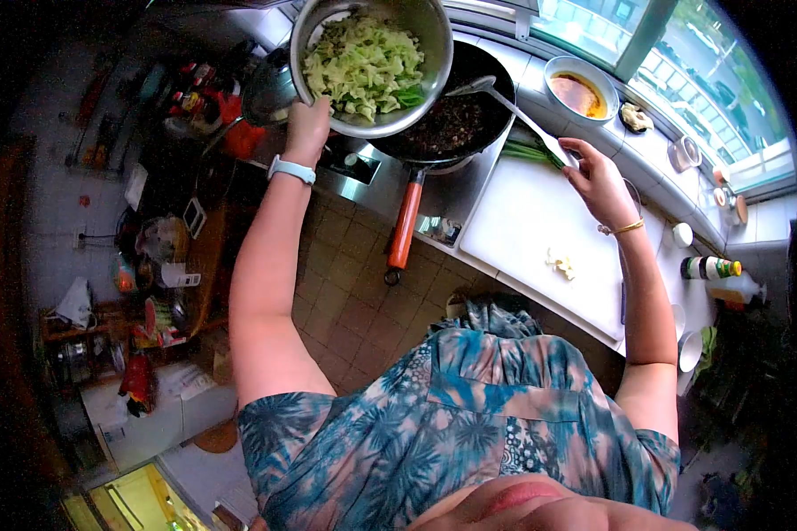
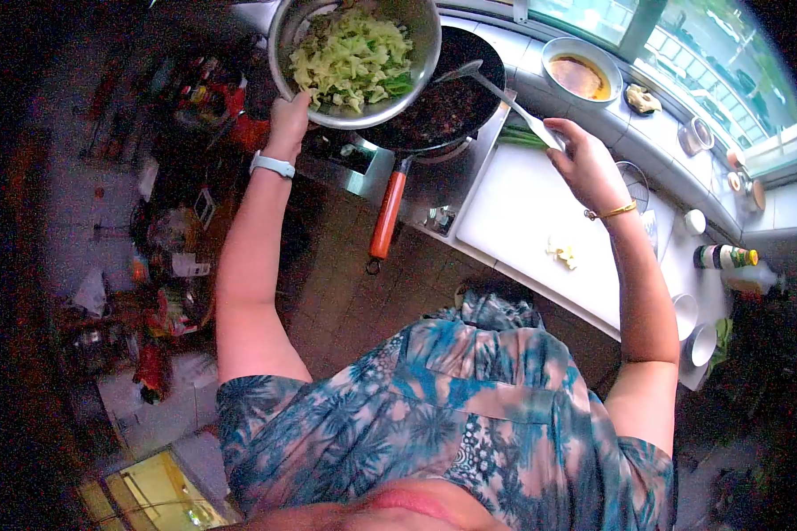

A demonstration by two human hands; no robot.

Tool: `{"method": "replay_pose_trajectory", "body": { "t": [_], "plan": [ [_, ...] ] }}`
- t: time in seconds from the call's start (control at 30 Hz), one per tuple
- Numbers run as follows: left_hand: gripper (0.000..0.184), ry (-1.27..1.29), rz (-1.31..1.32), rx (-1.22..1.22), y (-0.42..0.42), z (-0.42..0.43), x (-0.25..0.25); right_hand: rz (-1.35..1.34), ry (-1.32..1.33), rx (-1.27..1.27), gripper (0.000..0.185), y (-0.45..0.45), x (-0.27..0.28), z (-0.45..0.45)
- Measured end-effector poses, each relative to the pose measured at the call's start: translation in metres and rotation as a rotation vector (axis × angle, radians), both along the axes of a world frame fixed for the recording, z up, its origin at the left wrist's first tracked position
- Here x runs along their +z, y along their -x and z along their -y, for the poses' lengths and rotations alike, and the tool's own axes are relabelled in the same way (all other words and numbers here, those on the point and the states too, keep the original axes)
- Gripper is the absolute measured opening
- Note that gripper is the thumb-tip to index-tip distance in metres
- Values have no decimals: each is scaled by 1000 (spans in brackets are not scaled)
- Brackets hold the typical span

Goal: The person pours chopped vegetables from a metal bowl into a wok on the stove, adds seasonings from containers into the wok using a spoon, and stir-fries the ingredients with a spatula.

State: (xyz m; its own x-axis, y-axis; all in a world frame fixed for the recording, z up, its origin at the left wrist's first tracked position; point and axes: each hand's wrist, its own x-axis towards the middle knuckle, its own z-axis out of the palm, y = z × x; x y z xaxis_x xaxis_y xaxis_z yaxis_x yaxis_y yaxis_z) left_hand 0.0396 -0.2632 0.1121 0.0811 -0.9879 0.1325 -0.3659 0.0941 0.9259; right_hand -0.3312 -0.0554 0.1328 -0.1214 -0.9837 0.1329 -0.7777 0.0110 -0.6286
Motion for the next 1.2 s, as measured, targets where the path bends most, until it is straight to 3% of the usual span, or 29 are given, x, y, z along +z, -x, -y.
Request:
{"method": "replay_pose_trajectory", "body": {
  "t": [0.1,0.17,0.37,0.63,0.7,1.1,1.2],
  "plan": [
    [32,-16,8,18,6,-2,0,-68,-80,-54,39,-3,6,4],
    [33,19,-62,-28,10,-1,-8,-10,159,25,39,4,-11,15],
    [40,146,-48,-87,6,35,-47,85,15,-11,39,-16,-1,27],
    [40,104,67,-47,8,19,-29,118,-5,-2,39,-7,-14,19],
    [42,236,82,-40,8,11,-22,73,-34,-24,39,-12,0,11],
    [60,385,252,-37,0,35,-45,-144,-107,58,39,-2,28,-9],
    [61,310,339,-5,14,1,-10,-73,-31,88,41,5,24,-14]
  ]
}}
